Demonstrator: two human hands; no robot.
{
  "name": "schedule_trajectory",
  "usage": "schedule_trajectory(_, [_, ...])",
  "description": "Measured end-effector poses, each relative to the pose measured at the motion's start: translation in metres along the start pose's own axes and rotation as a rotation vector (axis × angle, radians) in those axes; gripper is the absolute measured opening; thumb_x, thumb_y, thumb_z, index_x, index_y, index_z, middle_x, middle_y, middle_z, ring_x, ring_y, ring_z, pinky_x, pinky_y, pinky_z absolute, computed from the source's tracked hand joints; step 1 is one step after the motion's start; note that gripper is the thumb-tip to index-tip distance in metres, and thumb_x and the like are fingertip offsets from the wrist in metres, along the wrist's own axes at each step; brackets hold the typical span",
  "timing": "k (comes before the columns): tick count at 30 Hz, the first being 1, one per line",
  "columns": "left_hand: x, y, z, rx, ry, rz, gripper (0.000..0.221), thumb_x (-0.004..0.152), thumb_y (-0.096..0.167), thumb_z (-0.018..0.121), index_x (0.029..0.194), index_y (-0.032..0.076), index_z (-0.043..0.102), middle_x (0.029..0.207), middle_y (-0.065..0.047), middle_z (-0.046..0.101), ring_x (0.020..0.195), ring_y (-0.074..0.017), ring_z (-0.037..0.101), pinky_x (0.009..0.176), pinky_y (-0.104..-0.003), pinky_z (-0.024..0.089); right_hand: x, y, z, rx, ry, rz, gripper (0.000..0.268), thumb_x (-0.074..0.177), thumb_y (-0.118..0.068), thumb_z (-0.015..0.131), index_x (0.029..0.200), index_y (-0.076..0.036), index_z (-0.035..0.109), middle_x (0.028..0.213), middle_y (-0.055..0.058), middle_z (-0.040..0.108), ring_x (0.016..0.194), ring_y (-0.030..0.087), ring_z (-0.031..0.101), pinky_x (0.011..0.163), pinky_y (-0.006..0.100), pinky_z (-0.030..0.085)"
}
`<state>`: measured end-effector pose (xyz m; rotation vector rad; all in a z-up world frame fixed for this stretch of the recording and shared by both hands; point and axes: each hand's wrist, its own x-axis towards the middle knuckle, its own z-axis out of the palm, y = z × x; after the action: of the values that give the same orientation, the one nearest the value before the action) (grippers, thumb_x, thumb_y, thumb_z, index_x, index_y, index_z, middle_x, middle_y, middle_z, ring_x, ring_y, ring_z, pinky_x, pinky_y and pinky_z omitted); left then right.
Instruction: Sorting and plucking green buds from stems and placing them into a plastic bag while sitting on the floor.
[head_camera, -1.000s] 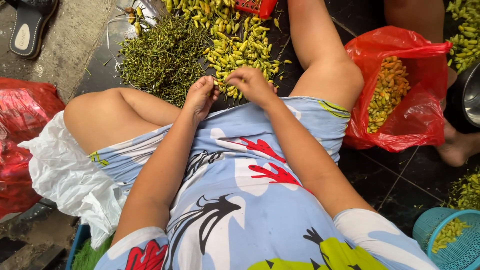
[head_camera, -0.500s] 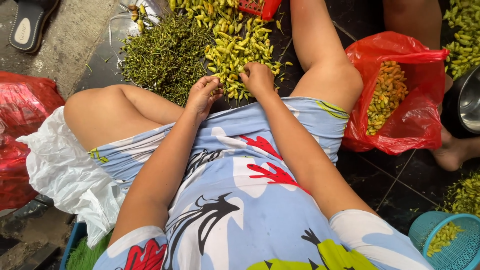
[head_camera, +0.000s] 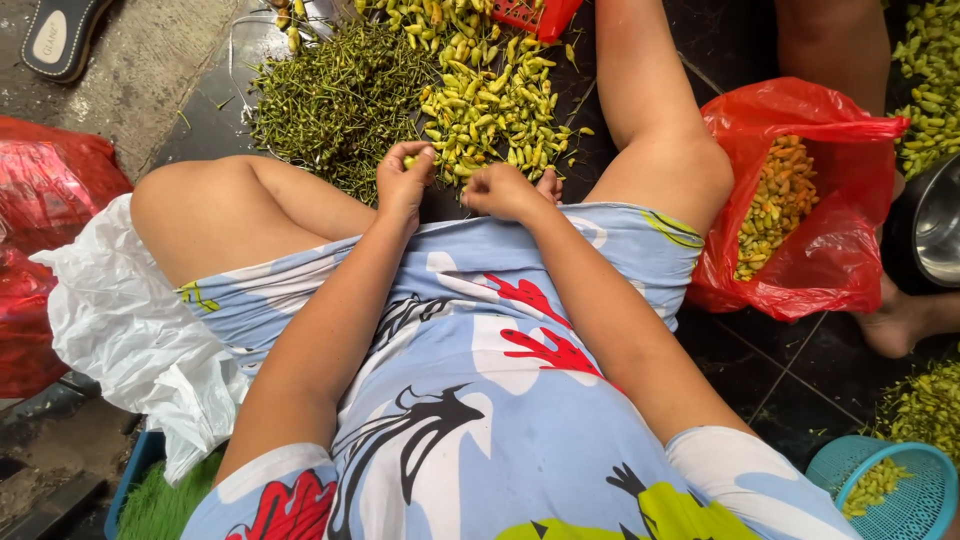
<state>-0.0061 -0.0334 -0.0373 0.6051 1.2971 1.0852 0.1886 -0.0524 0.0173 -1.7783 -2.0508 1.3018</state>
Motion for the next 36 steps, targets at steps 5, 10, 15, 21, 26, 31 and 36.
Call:
schedule_trajectory(5, [0.005,0.004,-0.001,-0.06,0.116,-0.004,0.018,0.093,0.015,0.073,0.108,0.006,0.071,0.088,-0.003,0.068,0.068,-0.0085,0.07,0.06,-0.019,0.062,0.037,0.032,0.012,-0.018,0.092,-0.004,0.021,0.085,-0.029,0.076,0.101,-0.017,0.082,0.089,0.012,0.079,0.094,0.036,0.075,0.088,0.046,0.057])
schedule_trajectory(10, [0.005,0.003,-0.004,-0.066,0.175,0.001,0.017,0.092,0.014,0.071,0.107,0.007,0.068,0.086,0.0,0.066,0.067,-0.0059,0.067,0.06,-0.016,0.061,0.044,0.024,-0.006,0.061,0.571,-0.06,0.013,0.087,-0.023,0.08,0.099,-0.021,0.079,0.078,-0.001,0.075,0.075,0.016,0.074,0.074,0.031,0.06])
schedule_trajectory(15, [0.008,0.0,-0.001,-0.056,0.169,-0.035,0.017,0.091,0.016,0.069,0.108,0.011,0.066,0.084,0.0,0.069,0.066,-0.0054,0.067,0.06,-0.017,0.06,0.028,-0.02,-0.001,-0.332,0.417,-0.382,0.047,0.087,-0.004,0.078,0.13,-0.021,0.068,0.126,0.008,0.059,0.118,0.034,0.06,0.095,0.051,0.055])
schedule_trajectory(21, [0.004,0.001,-0.001,-0.062,0.153,-0.09,0.018,0.091,0.018,0.069,0.107,0.012,0.066,0.084,-0.001,0.071,0.064,-0.0059,0.068,0.058,-0.017,0.061,0.033,-0.007,0.002,-0.271,0.462,-0.313,0.019,0.091,-0.003,0.074,0.102,-0.012,0.061,0.098,0.005,0.05,0.095,0.035,0.063,0.076,0.05,0.06])
schedule_trajectory(26, [0.002,-0.007,0.005,-0.071,-0.066,-0.071,0.024,0.095,0.019,0.074,0.115,0.008,0.066,0.092,-0.001,0.065,0.071,-0.0083,0.07,0.062,-0.017,0.061,0.026,-0.027,0.005,0.224,0.599,-0.308,0.008,0.095,-0.013,0.075,0.098,-0.016,0.067,0.085,0.003,0.07,0.077,0.02,0.07,0.065,0.034,0.056])
schedule_trajectory(31, [0.002,-0.012,0.009,-0.126,-0.22,-0.087,0.025,0.094,0.021,0.079,0.111,0.007,0.068,0.089,-0.003,0.068,0.07,-0.0115,0.072,0.06,-0.018,0.062,0.024,-0.03,0.018,0.542,0.655,-0.273,0.005,0.095,-0.016,0.076,0.091,-0.015,0.074,0.076,0.004,0.075,0.066,0.01,0.066,0.059,0.024,0.05])
schedule_trajectory(36, [-0.003,-0.005,0.009,-0.151,-0.345,-0.14,0.017,0.094,0.016,0.08,0.102,0.008,0.068,0.078,-0.005,0.069,0.063,-0.0122,0.07,0.051,-0.017,0.056,0.057,0.013,0.038,1.057,0.559,-0.195,0.01,0.1,-0.02,0.071,0.093,-0.014,0.074,0.08,-0.006,0.071,0.075,0.002,0.057,0.073,0.02,0.049])
